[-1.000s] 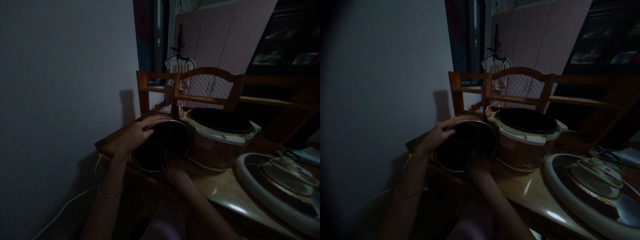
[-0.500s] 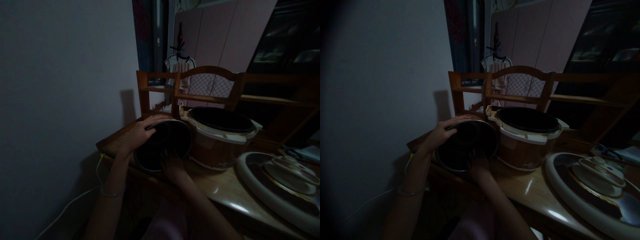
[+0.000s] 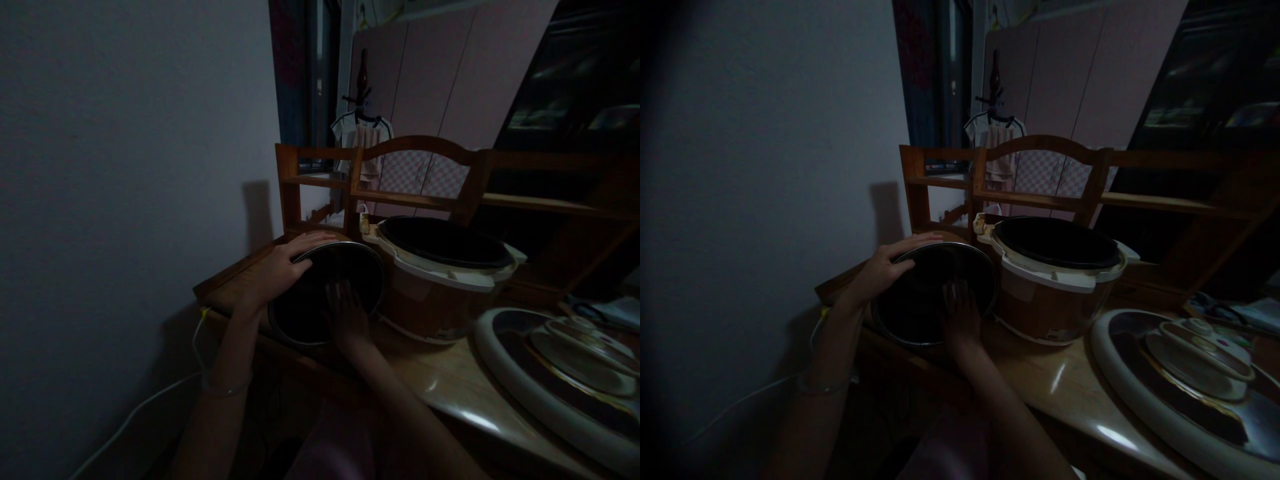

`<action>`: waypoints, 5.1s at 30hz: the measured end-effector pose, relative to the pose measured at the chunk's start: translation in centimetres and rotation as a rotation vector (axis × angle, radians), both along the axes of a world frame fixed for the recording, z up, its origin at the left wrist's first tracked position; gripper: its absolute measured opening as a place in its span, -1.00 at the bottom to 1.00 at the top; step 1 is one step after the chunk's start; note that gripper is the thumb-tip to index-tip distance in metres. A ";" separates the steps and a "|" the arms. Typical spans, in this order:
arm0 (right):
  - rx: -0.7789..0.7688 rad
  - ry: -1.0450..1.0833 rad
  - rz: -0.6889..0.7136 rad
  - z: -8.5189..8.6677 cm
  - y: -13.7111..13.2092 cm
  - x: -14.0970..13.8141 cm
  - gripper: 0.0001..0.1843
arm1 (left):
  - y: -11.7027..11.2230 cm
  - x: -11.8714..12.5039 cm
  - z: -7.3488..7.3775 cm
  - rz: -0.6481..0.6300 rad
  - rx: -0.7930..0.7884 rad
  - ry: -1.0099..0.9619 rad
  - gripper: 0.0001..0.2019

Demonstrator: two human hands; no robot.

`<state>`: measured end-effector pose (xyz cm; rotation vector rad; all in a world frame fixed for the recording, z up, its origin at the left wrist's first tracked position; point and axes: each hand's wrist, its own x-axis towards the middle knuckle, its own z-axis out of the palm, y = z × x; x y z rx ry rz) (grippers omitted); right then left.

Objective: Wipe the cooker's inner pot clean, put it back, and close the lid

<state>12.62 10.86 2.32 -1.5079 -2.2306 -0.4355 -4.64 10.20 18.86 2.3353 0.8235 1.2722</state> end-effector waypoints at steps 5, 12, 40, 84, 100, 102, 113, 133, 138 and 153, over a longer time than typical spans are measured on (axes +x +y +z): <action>0.074 0.125 -0.070 -0.1 2.6 -0.6 -0.24 | -0.1 -0.1 0.1 0.013 0.001 0.003 -0.41; -0.034 0.148 -0.141 -1.1 3.2 -1.5 -0.23 | -0.2 0.2 0.2 0.000 0.002 0.013 -0.43; -0.144 -0.210 -0.153 1.6 0.9 0.4 -0.52 | -0.3 0.1 0.1 0.015 0.021 0.004 -0.40; 0.137 0.050 -0.110 1.2 7.0 1.1 -0.36 | -0.4 0.1 0.3 0.008 0.067 0.027 -0.40; 0.083 0.077 -0.133 0.1 4.4 0.4 -0.23 | -0.3 0.1 0.3 0.015 0.066 0.025 -0.37; 0.063 0.046 -0.107 0.2 3.8 0.7 -0.28 | -0.3 0.2 0.4 0.011 0.064 0.027 -0.36; 0.024 -0.004 -0.068 1.9 4.3 3.3 -0.28 | -0.2 0.1 0.4 0.009 0.066 0.034 -0.37; -0.040 -0.109 0.310 0.9 -1.4 2.2 -0.25 | -0.3 0.2 0.4 0.023 0.060 0.036 -0.36; 0.051 -0.210 0.372 1.1 -3.5 4.0 -0.26 | -0.2 0.2 0.4 0.015 0.060 0.038 -0.35; 0.168 -0.312 0.037 4.0 -0.7 7.1 -0.03 | -0.5 0.3 0.5 0.032 0.070 0.050 -0.34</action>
